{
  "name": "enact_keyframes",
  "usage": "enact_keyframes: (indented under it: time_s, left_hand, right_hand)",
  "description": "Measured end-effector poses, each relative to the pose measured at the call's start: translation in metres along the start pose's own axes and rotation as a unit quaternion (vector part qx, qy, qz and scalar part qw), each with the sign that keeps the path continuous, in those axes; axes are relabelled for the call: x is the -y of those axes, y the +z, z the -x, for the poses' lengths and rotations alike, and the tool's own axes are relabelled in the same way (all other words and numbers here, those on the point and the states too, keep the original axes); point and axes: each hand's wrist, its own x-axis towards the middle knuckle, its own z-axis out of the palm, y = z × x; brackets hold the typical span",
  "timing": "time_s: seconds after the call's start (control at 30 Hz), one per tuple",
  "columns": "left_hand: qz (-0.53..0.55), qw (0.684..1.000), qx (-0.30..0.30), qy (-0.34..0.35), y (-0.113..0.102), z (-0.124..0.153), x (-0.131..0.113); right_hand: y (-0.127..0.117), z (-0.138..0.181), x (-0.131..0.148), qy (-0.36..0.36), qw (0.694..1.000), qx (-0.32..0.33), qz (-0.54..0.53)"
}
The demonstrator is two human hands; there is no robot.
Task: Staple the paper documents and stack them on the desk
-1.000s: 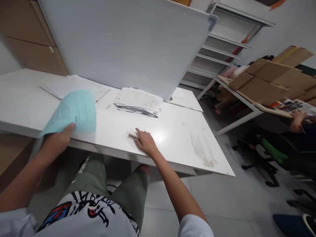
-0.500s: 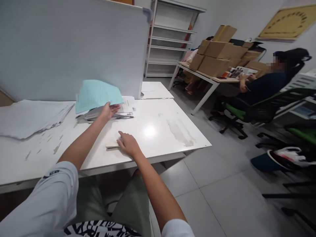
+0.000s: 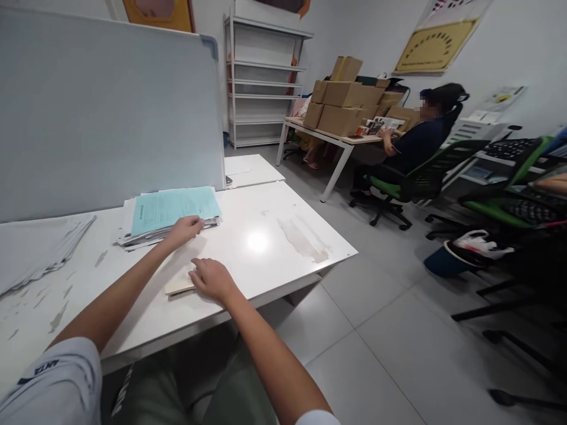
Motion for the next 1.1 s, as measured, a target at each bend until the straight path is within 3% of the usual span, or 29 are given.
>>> enact_keyframes:
  time_s: [0.07,0.13,0.2,0.33,0.47,0.53,0.63,0.73,0.8,0.9,1.0,1.1]
  left_hand:
    - [-0.182,0.972,-0.085,0.119,-0.005,0.006,0.011]
    - [-0.299,0.933,-0.091,0.177,-0.012,0.004,0.026]
    - [-0.358,0.915,-0.069,0.174,-0.021,-0.003,0.042]
    - [-0.370,0.918,-0.036,0.138,-0.030,-0.015,0.063]
    - [-0.327,0.931,-0.092,0.133,-0.033,-0.005,0.070]
    - [-0.322,0.930,-0.126,0.121,-0.047,0.006,0.078]
    - [-0.332,0.928,-0.167,0.022,-0.089,0.031,0.109]
    - [-0.321,0.912,-0.195,-0.166,-0.138,0.077,0.159]
    - [-0.291,0.883,-0.209,-0.303,-0.158,0.117,0.191]
    - [-0.232,0.829,-0.271,-0.430,-0.161,0.174,0.226]
    - [-0.210,0.810,-0.330,-0.437,-0.149,0.210,0.239]
    - [-0.202,0.805,-0.335,-0.446,-0.147,0.225,0.240]
  right_hand:
    - [0.001,0.001,-0.001,-0.003,1.000,-0.002,0.001]
    - [0.002,0.002,-0.001,0.000,1.000,-0.004,-0.001]
    - [0.001,0.003,0.000,0.005,1.000,-0.004,-0.003]
    - [-0.002,0.003,0.001,0.024,1.000,-0.002,0.000]
    - [-0.001,0.006,-0.001,0.024,1.000,0.002,-0.009]
    - [0.001,0.011,-0.004,0.019,1.000,-0.010,-0.023]
    - [0.005,0.017,-0.008,0.024,0.998,-0.029,-0.042]
    - [0.005,0.018,-0.009,0.031,0.998,-0.015,-0.050]
    - [0.004,0.019,-0.008,0.028,0.998,-0.005,-0.053]
    - [0.002,0.019,-0.005,0.020,0.998,-0.007,-0.050]
    - [0.003,0.019,-0.005,0.020,0.999,-0.009,-0.046]
    - [0.004,0.020,-0.006,0.029,0.998,-0.005,-0.047]
